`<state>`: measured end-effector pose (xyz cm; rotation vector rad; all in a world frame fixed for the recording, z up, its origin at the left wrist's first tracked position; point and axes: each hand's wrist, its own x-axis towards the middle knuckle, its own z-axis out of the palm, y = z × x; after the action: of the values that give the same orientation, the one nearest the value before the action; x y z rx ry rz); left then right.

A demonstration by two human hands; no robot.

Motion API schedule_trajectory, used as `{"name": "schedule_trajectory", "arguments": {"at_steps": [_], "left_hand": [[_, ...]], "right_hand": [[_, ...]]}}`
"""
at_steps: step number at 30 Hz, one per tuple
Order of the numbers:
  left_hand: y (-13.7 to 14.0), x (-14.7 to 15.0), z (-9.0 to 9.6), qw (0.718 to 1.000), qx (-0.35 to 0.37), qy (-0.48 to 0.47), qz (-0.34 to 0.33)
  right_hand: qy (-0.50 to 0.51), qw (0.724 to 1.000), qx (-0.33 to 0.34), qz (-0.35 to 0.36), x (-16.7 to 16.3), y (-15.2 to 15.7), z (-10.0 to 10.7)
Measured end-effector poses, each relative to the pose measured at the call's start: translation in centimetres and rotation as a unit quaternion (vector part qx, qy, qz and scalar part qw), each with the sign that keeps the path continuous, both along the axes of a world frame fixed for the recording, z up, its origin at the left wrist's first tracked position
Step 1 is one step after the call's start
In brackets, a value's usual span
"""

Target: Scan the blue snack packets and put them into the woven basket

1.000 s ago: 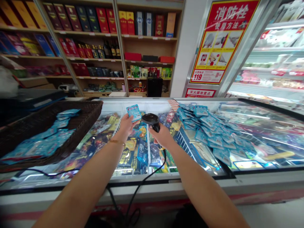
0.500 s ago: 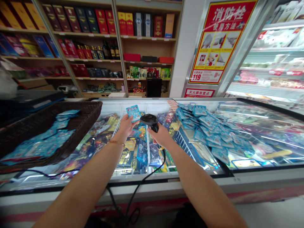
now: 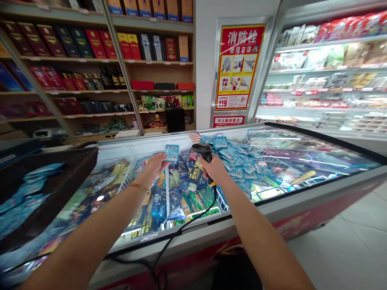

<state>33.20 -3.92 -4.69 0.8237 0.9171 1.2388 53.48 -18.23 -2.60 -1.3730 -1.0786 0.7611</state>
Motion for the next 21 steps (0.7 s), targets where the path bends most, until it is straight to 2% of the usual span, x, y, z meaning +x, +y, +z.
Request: {"name": "schedule_trajectory", "arguments": {"at_steps": [6,9,12,16,21], "left_hand": [[-0.5,11.8,3.9,0.996,0.036,0.046,-0.07],[-0.6,17.3,4.8,0.992,0.053,0.053,-0.1],[-0.7,21.5,4.9,0.99,0.047,0.062,-0.12],[-0.8,24.8,4.5,0.99,0.041,0.077,-0.114],[-0.7,25.3,4.5,0.983,0.081,0.11,-0.119]], "right_hand": [[0.041,0.992,-0.021,-0.119,7.3,-3.7,1.4],[0.057,0.983,-0.009,-0.173,9.7,-4.8,2.1],[0.062,0.977,0.004,-0.202,11.3,-5.6,2.7],[0.058,0.975,-0.003,-0.213,12.1,-5.9,3.0],[0.05,0.978,-0.003,-0.205,11.7,-5.2,2.8]]}}
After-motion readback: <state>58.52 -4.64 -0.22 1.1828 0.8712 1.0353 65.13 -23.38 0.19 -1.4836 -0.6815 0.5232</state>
